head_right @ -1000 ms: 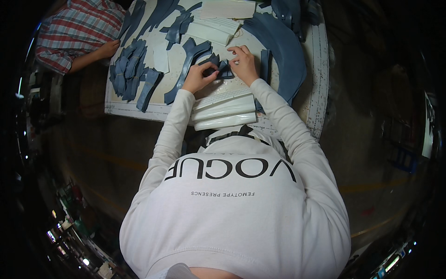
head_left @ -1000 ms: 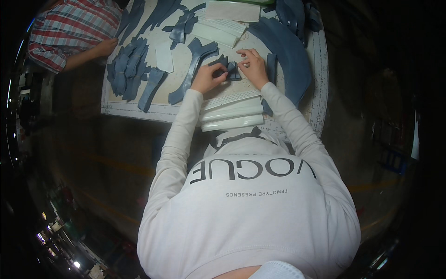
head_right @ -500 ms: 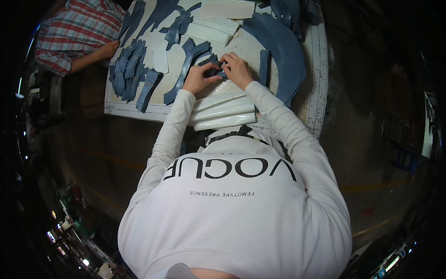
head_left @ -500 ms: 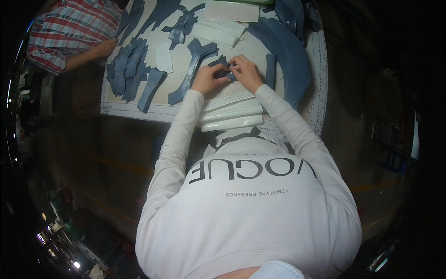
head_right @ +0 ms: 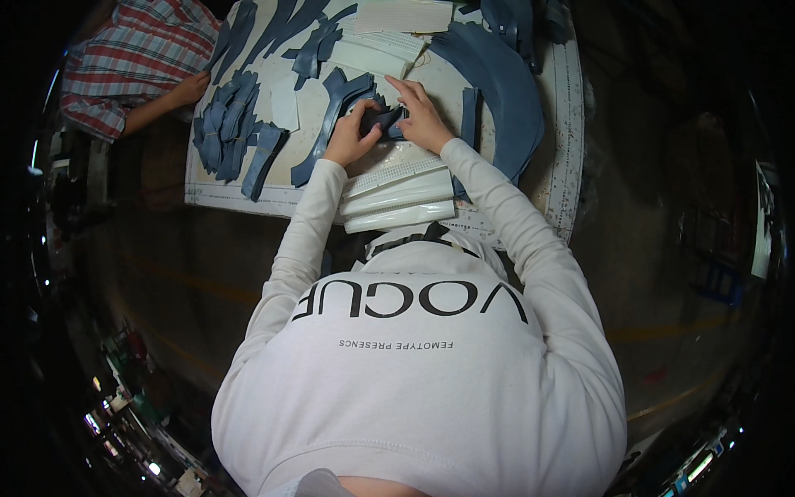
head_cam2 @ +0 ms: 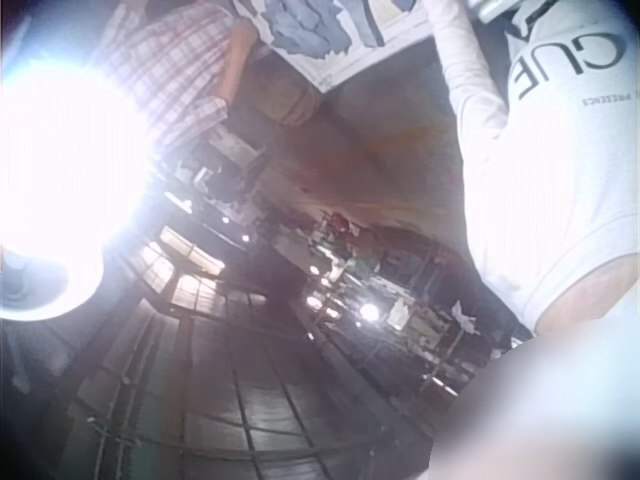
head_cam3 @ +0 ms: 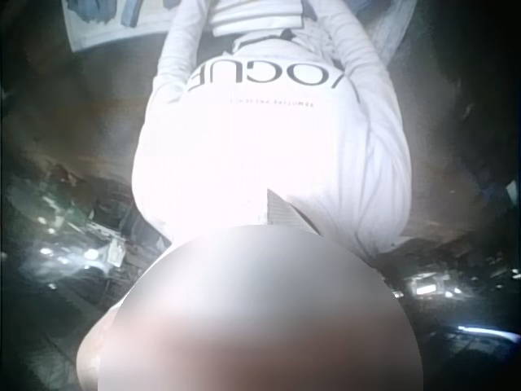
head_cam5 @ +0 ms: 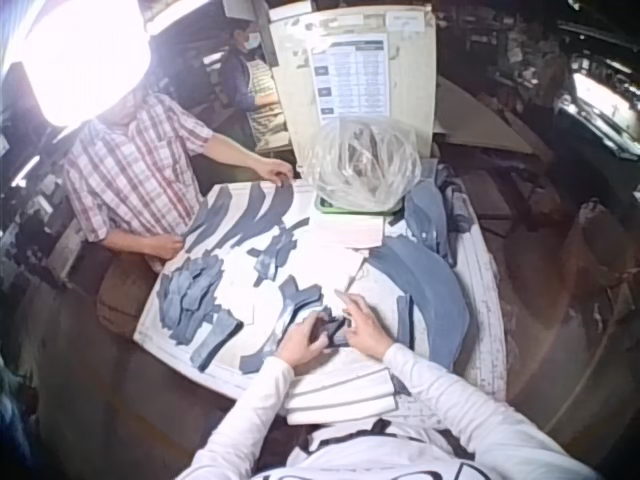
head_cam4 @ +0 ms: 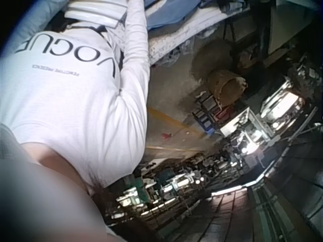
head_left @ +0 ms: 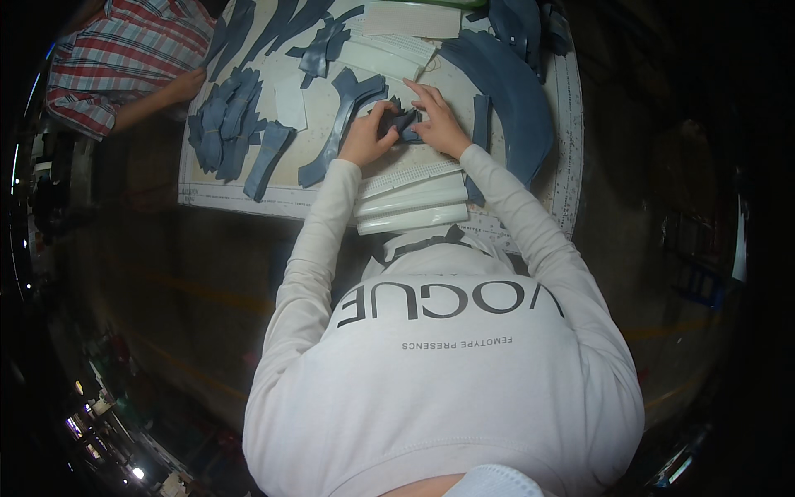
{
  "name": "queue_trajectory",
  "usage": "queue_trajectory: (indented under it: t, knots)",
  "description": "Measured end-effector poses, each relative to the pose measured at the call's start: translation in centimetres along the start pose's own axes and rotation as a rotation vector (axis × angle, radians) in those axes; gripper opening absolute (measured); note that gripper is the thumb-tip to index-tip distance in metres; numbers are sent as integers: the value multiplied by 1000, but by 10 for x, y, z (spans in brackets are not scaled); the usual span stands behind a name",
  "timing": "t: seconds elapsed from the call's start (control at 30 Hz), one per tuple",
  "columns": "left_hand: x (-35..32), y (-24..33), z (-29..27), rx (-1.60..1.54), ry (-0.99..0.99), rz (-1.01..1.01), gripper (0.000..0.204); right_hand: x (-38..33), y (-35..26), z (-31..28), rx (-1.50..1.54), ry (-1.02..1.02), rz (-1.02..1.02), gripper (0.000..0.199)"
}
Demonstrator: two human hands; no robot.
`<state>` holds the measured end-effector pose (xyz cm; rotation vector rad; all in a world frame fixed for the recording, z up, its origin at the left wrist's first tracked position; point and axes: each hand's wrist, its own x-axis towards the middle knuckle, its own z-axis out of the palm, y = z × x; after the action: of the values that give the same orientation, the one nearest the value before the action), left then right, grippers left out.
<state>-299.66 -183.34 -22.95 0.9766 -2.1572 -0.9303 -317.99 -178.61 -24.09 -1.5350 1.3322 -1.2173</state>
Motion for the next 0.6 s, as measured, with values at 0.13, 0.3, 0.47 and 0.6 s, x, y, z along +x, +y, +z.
queue_trajectory:
  t: [0.13,0.3,0.47,0.6]
  knots:
    - [-3,-1,0,264,-64,89,22,4,2,5,-250,-33,-125,84]
    - [-6,-1,2,215,-71,81,31,4,2,7,-366,-114,-174,81]
    - [-4,-1,-2,183,-86,85,29,8,-2,-3,-330,-7,-145,79]
    - [-5,1,-4,157,-147,-67,21,7,-1,-11,-253,-6,-165,87]
